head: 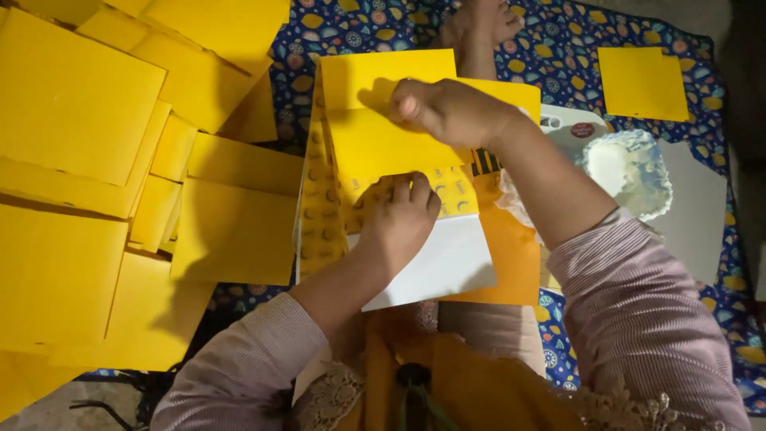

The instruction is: Assembling yellow paper boxes by applying adhesive to templates and folding them.

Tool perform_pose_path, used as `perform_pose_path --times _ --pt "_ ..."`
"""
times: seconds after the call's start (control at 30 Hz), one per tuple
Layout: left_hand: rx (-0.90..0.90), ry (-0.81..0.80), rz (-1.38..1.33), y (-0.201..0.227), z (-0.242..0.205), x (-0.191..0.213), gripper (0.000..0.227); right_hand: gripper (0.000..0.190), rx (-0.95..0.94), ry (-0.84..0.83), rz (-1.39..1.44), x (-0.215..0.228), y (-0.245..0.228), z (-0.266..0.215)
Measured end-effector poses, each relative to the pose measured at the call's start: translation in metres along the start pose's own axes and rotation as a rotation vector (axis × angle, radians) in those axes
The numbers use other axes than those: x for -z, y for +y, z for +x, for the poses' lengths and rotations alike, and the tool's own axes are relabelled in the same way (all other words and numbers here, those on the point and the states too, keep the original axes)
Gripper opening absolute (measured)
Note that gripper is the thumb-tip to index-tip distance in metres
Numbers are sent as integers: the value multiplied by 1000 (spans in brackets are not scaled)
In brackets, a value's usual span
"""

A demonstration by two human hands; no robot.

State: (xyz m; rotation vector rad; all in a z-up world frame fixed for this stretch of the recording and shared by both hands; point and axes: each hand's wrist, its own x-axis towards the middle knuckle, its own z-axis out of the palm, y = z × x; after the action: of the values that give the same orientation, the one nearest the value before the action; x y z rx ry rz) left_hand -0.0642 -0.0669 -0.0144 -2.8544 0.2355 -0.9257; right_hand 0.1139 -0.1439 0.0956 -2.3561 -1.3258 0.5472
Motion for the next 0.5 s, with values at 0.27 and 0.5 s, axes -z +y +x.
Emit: perform_pose_path --times 0.27,0.5 --pt "-82 -6 -504 -56 -18 -40 20 66 134 146 32 -42 1 -26" --pt "-48 -228 -441 -126 6 -55 77 87 182 320 155 -80 8 -34"
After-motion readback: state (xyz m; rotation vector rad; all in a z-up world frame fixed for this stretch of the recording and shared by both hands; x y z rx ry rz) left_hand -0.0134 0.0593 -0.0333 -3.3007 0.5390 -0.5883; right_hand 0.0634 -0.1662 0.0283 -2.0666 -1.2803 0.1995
